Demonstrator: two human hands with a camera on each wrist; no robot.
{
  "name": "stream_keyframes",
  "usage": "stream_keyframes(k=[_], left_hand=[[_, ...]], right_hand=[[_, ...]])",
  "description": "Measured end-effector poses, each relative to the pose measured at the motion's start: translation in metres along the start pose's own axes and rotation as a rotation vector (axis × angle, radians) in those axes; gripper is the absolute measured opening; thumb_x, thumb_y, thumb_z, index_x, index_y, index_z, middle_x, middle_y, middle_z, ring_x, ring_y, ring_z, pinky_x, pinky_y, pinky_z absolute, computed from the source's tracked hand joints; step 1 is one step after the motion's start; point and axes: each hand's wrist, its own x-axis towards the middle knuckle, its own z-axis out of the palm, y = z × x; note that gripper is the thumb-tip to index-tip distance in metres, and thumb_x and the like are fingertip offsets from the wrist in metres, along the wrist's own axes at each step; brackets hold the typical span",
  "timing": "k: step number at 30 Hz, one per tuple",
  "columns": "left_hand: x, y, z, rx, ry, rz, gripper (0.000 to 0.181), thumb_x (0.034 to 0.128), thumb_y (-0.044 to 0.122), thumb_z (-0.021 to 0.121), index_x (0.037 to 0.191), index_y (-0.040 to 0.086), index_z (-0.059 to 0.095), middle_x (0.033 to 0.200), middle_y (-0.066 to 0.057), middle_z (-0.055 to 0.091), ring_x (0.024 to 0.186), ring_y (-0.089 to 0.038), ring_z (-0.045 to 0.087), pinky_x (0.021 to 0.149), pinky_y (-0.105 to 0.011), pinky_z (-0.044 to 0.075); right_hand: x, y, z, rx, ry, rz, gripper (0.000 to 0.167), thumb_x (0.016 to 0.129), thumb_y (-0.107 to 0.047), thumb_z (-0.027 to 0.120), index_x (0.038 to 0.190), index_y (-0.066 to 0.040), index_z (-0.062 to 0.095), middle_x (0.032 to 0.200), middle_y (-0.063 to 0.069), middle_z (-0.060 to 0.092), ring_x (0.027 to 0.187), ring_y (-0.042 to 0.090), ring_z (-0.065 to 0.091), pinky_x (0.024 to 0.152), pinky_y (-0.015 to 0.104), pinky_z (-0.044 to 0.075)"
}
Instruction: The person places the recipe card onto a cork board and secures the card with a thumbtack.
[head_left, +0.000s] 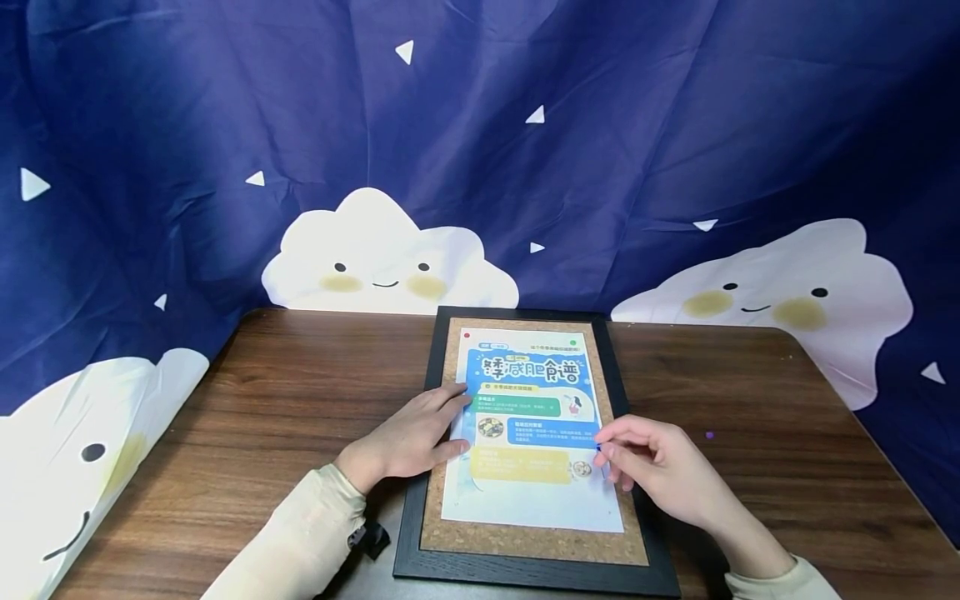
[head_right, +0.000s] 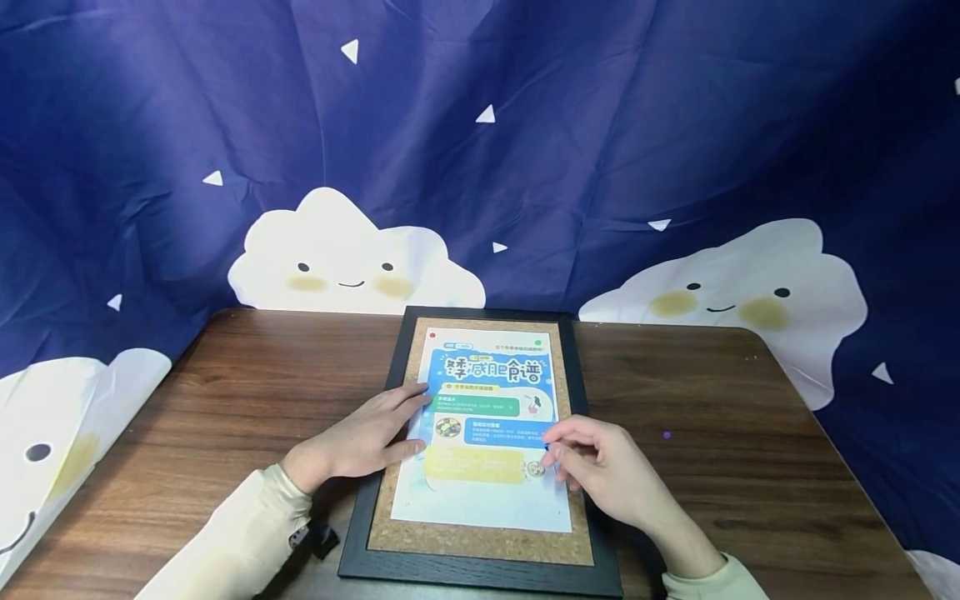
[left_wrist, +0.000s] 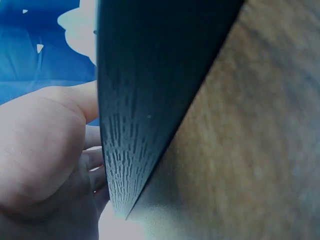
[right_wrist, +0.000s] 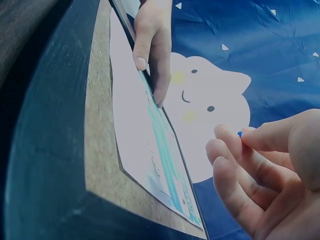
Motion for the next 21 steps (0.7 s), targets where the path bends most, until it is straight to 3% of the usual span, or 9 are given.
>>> stream_keyframes(k=[13, 21], left_hand=[[-0.001, 0.0, 0.0, -0.002, 0.005, 0.006, 0.069, 0.1116, 0.033, 0.061, 0.165, -0.004, 0.038, 0.175, -0.021, 0.032, 0.163, -0.038, 0.033, 0.131, -0.055, 0.031], [0.0, 0.0, 0.0, 0.003, 0.007, 0.007, 0.068, 0.1115, 0.033, 0.062, 0.165, -0.004, 0.039, 0.175, -0.021, 0.033, 0.163, -0.038, 0.034, 0.131, -0.055, 0.032]], right_hand=[[0.003, -0.005, 0.007, -0.002, -0.062, -0.021, 0.015, 0.107, -0.006, 0.065, 0.116, 0.002, 0.074, 0.095, 0.012, 0.079, 0.07, 0.016, 0.066, 0.054, 0.026, 0.053], [0.009, -0.01, 0.019, 0.063, -0.154, -0.05, 0.015, 0.107, -0.008, 0.066, 0.114, 0.003, 0.074, 0.096, 0.014, 0.08, 0.072, 0.017, 0.068, 0.059, 0.029, 0.058]])
